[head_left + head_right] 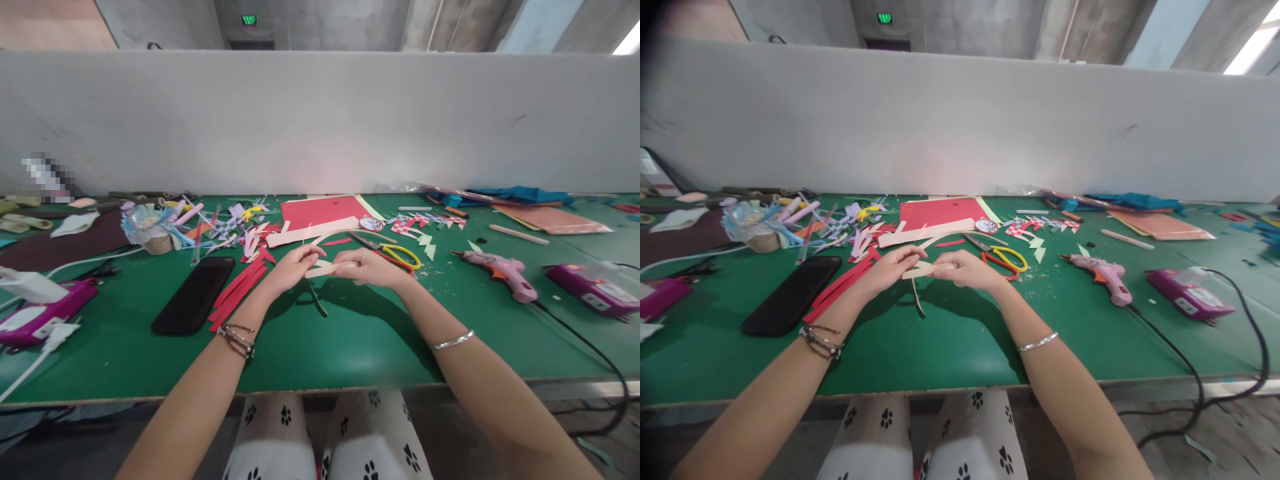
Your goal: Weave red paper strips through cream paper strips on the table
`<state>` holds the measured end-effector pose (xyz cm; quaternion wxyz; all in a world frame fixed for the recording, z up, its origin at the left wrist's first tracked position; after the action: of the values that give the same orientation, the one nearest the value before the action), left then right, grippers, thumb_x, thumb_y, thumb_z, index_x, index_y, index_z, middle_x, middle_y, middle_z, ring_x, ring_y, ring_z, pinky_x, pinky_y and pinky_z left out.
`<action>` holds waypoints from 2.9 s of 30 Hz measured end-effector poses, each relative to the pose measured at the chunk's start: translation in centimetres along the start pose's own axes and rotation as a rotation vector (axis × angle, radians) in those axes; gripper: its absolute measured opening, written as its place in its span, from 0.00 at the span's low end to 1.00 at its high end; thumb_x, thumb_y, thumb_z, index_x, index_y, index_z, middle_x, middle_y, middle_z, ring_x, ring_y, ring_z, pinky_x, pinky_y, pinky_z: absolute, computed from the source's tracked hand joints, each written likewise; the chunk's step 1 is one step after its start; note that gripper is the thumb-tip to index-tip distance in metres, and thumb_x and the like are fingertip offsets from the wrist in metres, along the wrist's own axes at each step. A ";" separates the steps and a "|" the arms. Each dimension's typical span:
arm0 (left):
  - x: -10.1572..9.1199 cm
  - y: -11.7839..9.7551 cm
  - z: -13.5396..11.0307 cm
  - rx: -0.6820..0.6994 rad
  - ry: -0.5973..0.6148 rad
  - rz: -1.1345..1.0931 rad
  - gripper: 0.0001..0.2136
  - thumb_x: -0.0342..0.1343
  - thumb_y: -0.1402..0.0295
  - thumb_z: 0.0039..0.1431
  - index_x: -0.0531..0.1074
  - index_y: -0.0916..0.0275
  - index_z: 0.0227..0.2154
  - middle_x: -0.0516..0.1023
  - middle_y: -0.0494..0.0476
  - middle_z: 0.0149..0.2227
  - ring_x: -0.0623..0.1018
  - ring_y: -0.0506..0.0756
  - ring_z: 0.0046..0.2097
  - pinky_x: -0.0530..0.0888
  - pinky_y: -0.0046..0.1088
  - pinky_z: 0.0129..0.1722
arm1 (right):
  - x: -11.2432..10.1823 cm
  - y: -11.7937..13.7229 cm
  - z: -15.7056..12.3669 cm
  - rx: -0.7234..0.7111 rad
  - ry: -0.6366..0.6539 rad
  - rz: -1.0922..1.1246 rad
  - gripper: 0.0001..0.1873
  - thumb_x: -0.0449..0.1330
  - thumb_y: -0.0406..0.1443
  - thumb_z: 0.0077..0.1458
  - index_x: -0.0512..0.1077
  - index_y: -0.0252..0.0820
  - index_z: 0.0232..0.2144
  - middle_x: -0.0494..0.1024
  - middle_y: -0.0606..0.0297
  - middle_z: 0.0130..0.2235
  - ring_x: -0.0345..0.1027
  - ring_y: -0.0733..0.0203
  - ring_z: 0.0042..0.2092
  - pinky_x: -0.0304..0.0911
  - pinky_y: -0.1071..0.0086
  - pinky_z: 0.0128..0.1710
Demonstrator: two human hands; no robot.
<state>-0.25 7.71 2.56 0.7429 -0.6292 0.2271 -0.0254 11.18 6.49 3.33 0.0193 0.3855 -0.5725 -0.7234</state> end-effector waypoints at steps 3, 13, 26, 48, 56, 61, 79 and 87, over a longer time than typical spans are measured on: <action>0.1 -0.3 -0.1 0.006 0.013 -0.012 0.05 0.45 0.71 0.49 0.65 0.62 0.27 0.59 0.43 0.17 0.60 0.46 0.19 0.57 0.20 0.20 | 0.0 -0.3 -0.1 0.070 -0.001 0.056 0.12 0.53 0.41 0.46 0.68 0.37 0.28 0.57 0.73 0.20 0.48 0.73 0.19 0.46 0.77 0.16; -0.6 -0.2 0.2 0.095 -0.061 -0.058 0.16 0.40 0.59 0.52 0.67 0.65 0.22 0.69 0.52 0.20 0.69 0.50 0.24 0.68 0.27 0.30 | -0.6 -0.4 0.2 0.067 -0.111 0.001 0.12 0.55 0.39 0.43 0.70 0.34 0.26 0.60 0.72 0.19 0.49 0.74 0.19 0.44 0.76 0.18; -1.0 -0.1 0.4 0.175 -0.156 -0.119 0.10 0.55 0.66 0.41 0.66 0.64 0.29 0.69 0.48 0.24 0.70 0.47 0.25 0.66 0.21 0.25 | -0.2 0.2 0.3 -0.075 -0.090 -0.107 0.17 0.50 0.41 0.50 0.72 0.35 0.27 0.68 0.66 0.25 0.57 0.70 0.25 0.52 0.75 0.23; -0.2 -0.1 0.2 0.078 -0.149 -0.340 0.08 0.59 0.66 0.37 0.70 0.64 0.23 0.72 0.47 0.20 0.71 0.46 0.24 0.71 0.23 0.28 | 0.5 0.9 0.4 -0.112 -0.215 -0.085 0.14 0.50 0.45 0.51 0.64 0.38 0.28 0.65 0.72 0.19 0.55 0.73 0.18 0.51 0.77 0.18; -0.6 0.1 0.1 0.055 -0.164 -0.314 0.10 0.59 0.63 0.38 0.71 0.65 0.21 0.74 0.50 0.21 0.72 0.47 0.23 0.72 0.24 0.28 | 0.5 0.9 0.4 -0.081 -0.214 -0.019 0.16 0.50 0.44 0.51 0.65 0.37 0.22 0.66 0.71 0.17 0.55 0.74 0.16 0.50 0.78 0.17; -0.8 -0.1 0.2 0.115 -0.162 -0.281 0.10 0.58 0.62 0.40 0.73 0.65 0.22 0.76 0.52 0.24 0.73 0.47 0.23 0.72 0.23 0.28 | 0.1 0.7 0.4 -0.066 -0.221 -0.016 0.16 0.50 0.43 0.50 0.66 0.36 0.21 0.67 0.70 0.17 0.55 0.74 0.15 0.50 0.78 0.16; -1.2 -0.2 0.2 0.135 -0.206 -0.234 0.10 0.58 0.62 0.41 0.74 0.65 0.22 0.76 0.53 0.24 0.74 0.49 0.22 0.73 0.25 0.26 | -0.3 0.8 0.3 -0.053 -0.273 -0.004 0.17 0.52 0.44 0.49 0.68 0.36 0.21 0.67 0.70 0.16 0.54 0.74 0.15 0.50 0.77 0.16; -1.0 -0.6 0.0 0.168 -0.183 -0.220 0.11 0.57 0.61 0.43 0.74 0.65 0.23 0.76 0.54 0.24 0.73 0.48 0.22 0.73 0.24 0.26 | -0.4 0.7 0.3 -0.062 -0.269 -0.013 0.17 0.51 0.44 0.49 0.68 0.36 0.21 0.67 0.70 0.15 0.54 0.74 0.15 0.50 0.77 0.16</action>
<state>-0.98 7.90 3.47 0.8031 -0.5858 0.0852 -0.0682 10.94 6.66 4.17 -0.0502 0.2881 -0.5446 -0.7861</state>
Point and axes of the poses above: each hand's wrist, its own z-axis towards the middle knuckle, its own x-axis out of the palm, y = z × x, the point moved 7 cm from there along z, towards the middle knuckle
